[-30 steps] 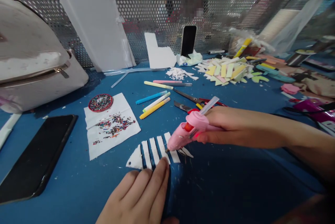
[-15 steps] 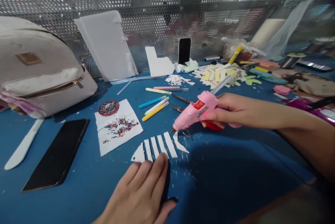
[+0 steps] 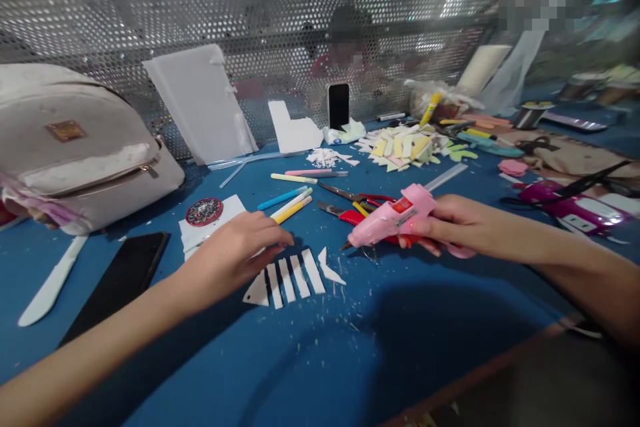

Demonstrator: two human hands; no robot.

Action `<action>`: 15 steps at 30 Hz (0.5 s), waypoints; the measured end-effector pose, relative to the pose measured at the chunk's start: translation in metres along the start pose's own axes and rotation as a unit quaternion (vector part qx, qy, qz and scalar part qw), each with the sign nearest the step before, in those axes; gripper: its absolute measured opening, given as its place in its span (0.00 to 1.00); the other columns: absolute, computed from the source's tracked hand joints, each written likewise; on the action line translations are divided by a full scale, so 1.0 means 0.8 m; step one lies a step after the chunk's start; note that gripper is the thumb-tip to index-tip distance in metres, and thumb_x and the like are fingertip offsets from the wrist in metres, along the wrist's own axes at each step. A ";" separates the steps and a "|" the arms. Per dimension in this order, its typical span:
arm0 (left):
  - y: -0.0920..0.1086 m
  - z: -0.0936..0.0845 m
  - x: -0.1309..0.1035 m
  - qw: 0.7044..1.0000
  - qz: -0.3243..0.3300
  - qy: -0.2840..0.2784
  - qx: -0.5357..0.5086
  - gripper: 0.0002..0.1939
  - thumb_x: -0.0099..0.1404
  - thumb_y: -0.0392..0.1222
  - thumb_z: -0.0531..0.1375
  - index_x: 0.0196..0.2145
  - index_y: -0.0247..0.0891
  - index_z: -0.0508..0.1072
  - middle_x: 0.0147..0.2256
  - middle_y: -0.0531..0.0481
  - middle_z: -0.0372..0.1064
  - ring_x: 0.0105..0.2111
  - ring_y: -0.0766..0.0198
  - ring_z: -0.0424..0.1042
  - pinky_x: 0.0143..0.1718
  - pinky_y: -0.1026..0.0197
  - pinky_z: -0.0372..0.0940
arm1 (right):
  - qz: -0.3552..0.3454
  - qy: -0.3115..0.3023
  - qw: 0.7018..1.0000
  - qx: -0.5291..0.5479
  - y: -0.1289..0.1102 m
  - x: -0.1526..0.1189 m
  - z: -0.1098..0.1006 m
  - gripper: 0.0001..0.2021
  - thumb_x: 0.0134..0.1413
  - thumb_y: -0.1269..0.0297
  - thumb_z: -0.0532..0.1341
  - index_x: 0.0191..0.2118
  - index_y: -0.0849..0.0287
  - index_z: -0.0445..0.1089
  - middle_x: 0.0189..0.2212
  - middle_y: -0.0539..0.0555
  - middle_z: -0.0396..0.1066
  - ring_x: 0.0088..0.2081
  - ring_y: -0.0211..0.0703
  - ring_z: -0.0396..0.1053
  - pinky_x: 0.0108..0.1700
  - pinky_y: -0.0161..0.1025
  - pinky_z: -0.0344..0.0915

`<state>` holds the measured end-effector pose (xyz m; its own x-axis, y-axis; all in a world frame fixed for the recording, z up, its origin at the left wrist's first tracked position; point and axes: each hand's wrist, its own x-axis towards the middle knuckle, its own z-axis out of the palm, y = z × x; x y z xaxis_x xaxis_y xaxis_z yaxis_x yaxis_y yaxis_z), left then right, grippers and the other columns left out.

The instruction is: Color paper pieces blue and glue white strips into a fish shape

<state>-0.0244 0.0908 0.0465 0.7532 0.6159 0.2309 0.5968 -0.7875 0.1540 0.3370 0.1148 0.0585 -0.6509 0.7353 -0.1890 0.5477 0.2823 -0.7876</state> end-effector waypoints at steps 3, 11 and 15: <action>-0.011 0.004 0.031 0.997 0.030 -0.036 -0.065 0.11 0.73 0.33 0.51 0.46 0.40 0.72 0.42 0.50 0.72 0.44 0.64 0.70 0.46 0.60 0.64 | 0.009 -0.003 1.000 0.009 0.001 -0.004 0.006 0.19 0.64 0.49 0.55 0.37 0.61 0.73 0.23 0.49 0.64 0.20 0.32 0.60 0.19 0.28 0.55; -0.028 0.032 0.071 0.979 0.057 -0.076 -0.180 0.09 0.70 0.42 0.58 0.44 0.34 0.72 0.42 0.48 0.72 0.42 0.61 0.73 0.46 0.51 0.69 | 0.043 -0.019 0.999 0.011 0.008 -0.009 0.010 0.22 0.64 0.48 0.53 0.35 0.64 0.72 0.24 0.51 0.64 0.23 0.34 0.61 0.22 0.30 0.58; -0.044 0.038 0.079 0.969 0.083 -0.102 -0.210 0.09 0.71 0.43 0.58 0.43 0.35 0.72 0.42 0.48 0.72 0.42 0.61 0.73 0.45 0.52 0.70 | 0.044 -0.021 0.998 0.028 0.022 -0.002 0.010 0.23 0.62 0.45 0.55 0.33 0.62 0.72 0.23 0.51 0.64 0.22 0.33 0.59 0.19 0.29 0.54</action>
<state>0.0105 0.1576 0.0264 0.8932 0.4387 0.0982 0.3303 -0.7885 0.5188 0.3439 0.1136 0.0401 -0.6232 0.7292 -0.2828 0.5744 0.1812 -0.7983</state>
